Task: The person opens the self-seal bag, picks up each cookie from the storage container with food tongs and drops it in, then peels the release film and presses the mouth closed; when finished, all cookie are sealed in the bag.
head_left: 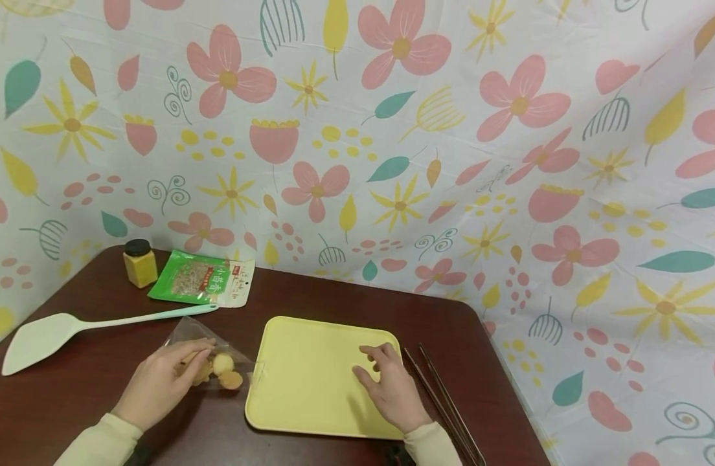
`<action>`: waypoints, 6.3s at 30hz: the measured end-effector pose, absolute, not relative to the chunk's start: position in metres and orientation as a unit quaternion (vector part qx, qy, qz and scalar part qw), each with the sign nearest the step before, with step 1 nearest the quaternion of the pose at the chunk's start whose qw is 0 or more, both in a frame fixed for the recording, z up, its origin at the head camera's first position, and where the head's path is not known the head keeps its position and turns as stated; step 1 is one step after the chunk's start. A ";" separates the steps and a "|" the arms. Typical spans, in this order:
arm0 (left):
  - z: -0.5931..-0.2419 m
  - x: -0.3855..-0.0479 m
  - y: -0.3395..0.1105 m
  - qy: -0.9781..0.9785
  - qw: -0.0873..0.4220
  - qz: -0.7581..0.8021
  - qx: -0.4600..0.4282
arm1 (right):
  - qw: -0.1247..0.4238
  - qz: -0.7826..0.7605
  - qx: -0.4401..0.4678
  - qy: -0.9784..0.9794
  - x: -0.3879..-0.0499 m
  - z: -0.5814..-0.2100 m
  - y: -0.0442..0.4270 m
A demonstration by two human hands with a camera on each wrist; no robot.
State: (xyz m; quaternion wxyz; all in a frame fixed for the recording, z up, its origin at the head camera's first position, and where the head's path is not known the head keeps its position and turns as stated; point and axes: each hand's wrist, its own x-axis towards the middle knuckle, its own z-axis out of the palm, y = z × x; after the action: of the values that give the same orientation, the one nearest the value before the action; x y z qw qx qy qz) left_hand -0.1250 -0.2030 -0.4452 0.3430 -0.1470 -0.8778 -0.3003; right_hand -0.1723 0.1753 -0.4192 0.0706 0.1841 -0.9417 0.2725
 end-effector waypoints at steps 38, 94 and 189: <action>-0.432 -0.116 -0.196 -0.845 0.379 -0.337 -0.171 | -0.022 0.282 0.336 -0.899 -0.179 -0.422 0.054; -0.430 -0.093 -0.219 -0.816 0.328 -0.475 -0.038 | 0.001 0.474 0.342 -0.812 -0.190 -0.381 0.016; -0.421 -0.107 -0.238 -0.794 0.286 -0.537 -0.008 | -0.002 0.262 0.487 -0.833 -0.182 -0.347 0.004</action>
State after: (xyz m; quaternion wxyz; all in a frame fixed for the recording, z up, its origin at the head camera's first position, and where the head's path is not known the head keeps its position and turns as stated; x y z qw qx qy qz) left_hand -0.1066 -0.2375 -0.4208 0.2858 -0.0078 -0.7936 -0.5371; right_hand -0.1815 0.0041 -0.3467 -0.0022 0.4872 -0.8331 0.2620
